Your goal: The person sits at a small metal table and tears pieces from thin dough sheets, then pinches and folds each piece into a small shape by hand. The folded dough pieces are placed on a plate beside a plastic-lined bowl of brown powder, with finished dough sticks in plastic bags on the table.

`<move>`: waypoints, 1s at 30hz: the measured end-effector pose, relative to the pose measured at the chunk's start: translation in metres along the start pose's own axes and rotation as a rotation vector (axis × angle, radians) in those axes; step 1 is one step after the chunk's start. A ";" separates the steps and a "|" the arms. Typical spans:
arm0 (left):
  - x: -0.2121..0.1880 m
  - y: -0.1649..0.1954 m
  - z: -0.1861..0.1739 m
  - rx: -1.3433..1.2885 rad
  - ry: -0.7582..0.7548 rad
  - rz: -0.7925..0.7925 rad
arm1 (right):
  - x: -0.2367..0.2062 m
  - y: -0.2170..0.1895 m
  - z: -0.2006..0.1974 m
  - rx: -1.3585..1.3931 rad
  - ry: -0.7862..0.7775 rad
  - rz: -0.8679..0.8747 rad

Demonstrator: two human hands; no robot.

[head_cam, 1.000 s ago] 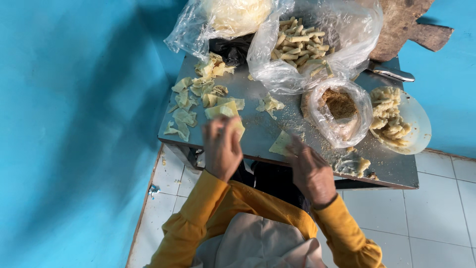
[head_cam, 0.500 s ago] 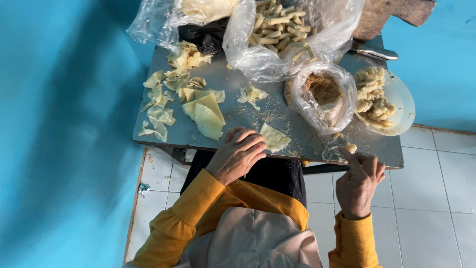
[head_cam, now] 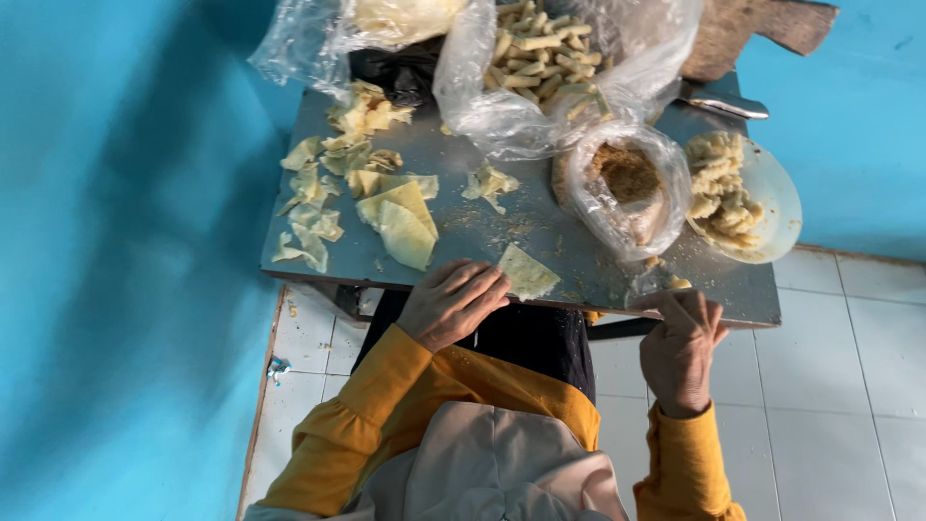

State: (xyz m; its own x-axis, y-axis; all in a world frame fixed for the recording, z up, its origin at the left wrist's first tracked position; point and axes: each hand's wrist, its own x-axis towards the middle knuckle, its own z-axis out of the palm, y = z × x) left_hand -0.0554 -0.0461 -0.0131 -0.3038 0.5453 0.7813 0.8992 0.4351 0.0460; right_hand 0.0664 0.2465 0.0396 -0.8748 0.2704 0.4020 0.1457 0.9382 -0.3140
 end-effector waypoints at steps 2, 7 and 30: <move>-0.001 -0.004 0.002 0.003 0.000 0.019 | 0.014 -0.011 -0.002 0.126 0.001 -0.105; -0.005 -0.001 0.003 0.012 0.025 0.030 | 0.050 -0.064 0.019 0.167 -0.179 -0.374; -0.003 0.001 0.004 -0.083 0.058 -0.027 | 0.119 -0.073 0.060 0.248 -0.168 -0.606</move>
State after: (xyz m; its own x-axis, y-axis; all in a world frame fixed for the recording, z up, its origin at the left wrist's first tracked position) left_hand -0.0551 -0.0444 -0.0182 -0.3120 0.4908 0.8135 0.9145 0.3872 0.1172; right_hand -0.0759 0.1974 0.0592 -0.8316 -0.3437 0.4362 -0.4858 0.8308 -0.2716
